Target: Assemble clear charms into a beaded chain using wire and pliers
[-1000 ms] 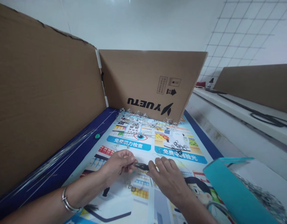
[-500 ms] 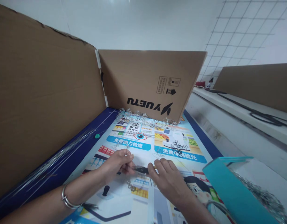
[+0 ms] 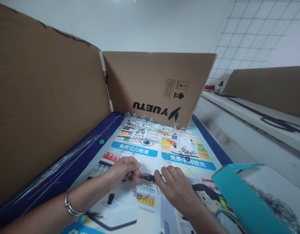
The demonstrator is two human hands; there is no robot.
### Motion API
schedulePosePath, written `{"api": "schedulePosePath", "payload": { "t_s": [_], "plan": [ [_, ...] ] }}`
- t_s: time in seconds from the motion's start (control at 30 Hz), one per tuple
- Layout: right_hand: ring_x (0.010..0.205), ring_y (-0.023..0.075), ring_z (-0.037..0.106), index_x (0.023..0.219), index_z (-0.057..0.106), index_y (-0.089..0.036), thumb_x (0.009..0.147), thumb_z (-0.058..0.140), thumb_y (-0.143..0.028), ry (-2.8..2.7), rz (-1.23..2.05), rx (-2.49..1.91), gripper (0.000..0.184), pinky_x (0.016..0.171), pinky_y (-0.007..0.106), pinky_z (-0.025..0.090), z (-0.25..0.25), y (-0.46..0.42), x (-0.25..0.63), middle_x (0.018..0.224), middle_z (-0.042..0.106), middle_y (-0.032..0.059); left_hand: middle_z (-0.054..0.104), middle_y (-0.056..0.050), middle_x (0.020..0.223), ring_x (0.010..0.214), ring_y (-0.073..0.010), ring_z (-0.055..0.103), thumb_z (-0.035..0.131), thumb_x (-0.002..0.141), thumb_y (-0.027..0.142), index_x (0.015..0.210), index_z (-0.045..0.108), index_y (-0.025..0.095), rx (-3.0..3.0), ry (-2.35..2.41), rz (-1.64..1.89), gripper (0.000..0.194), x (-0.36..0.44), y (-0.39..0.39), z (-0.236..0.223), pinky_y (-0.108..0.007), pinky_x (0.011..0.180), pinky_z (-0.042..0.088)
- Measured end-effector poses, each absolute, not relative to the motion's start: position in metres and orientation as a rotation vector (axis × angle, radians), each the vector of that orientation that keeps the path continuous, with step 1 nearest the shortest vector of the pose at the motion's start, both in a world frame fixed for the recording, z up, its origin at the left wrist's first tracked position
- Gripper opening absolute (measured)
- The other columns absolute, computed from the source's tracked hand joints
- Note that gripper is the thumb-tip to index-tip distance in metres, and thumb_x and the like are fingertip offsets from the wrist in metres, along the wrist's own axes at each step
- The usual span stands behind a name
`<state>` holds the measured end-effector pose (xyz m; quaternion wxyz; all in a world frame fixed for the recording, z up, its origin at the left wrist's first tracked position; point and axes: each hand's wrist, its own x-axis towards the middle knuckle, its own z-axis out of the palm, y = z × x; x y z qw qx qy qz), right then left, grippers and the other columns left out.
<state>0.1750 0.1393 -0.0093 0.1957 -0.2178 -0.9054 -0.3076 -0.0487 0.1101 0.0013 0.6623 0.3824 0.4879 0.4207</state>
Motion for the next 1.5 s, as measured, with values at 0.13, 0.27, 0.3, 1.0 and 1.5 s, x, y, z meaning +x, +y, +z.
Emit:
{"api": "schedulePosePath", "payload": {
  "t_s": [0.13, 0.27, 0.3, 1.0, 1.5],
  "plan": [
    [0.082, 0.0232, 0.048, 0.100, 0.056, -0.016, 0.078, 0.050, -0.012, -2.550, -0.843, -0.592, 0.023, 0.071, 0.039, 0.037, -0.0078, 0.1388, 0.1742, 0.088, 0.056, 0.0103, 0.061, -0.001, 0.057, 0.053, -0.0162, 0.063, 0.063, 0.065, 0.041, 0.067, 0.048, 0.014, 0.869, 1.103, 0.930, 0.030, -0.0495, 0.1112, 0.0026, -0.019, 0.043, 0.036],
    [0.081, 0.0227, 0.048, 0.099, 0.056, -0.015, 0.079, 0.047, -0.010, -2.551, -0.826, -0.561, 0.022, 0.071, 0.039, 0.038, -0.0053, 0.1373, 0.1731, 0.085, 0.055, 0.0105, 0.060, -0.001, 0.056, 0.052, -0.0160, 0.063, 0.063, 0.064, 0.040, 0.066, 0.050, 0.014, 0.887, 1.096, 0.903, 0.030, -0.0505, 0.1124, 0.0014, -0.019, 0.042, 0.035],
    [0.081, 0.0225, 0.048, 0.098, 0.056, -0.015, 0.080, 0.046, -0.010, -2.553, -0.823, -0.558, 0.022, 0.070, 0.038, 0.038, -0.0044, 0.1368, 0.1730, 0.085, 0.055, 0.0104, 0.059, -0.001, 0.055, 0.051, -0.0158, 0.062, 0.063, 0.064, 0.039, 0.066, 0.050, 0.014, 0.895, 1.095, 0.895, 0.029, -0.0509, 0.1128, 0.0006, -0.019, 0.041, 0.034],
    [0.082, 0.0218, 0.048, 0.100, 0.056, -0.016, 0.081, 0.044, -0.010, -2.561, -0.778, -0.580, 0.023, 0.072, 0.038, 0.038, -0.0036, 0.1351, 0.1731, 0.085, 0.055, 0.0101, 0.058, 0.001, 0.053, 0.049, -0.0152, 0.062, 0.062, 0.065, 0.035, 0.065, 0.051, 0.014, 0.918, 1.058, 0.932, 0.024, -0.0495, 0.1090, 0.0026, -0.018, 0.040, 0.033],
    [0.078, 0.0206, 0.049, 0.101, 0.056, -0.017, 0.080, 0.051, -0.015, -2.579, -0.798, -0.594, 0.022, 0.070, 0.036, 0.037, -0.0076, 0.1357, 0.1736, 0.081, 0.055, 0.0077, 0.059, 0.001, 0.057, 0.049, -0.0119, 0.058, 0.058, 0.070, 0.038, 0.070, 0.047, 0.016, 1.078, 1.082, 0.997, 0.024, -0.0499, 0.1082, 0.0028, -0.021, 0.047, 0.037]
  ]
}}
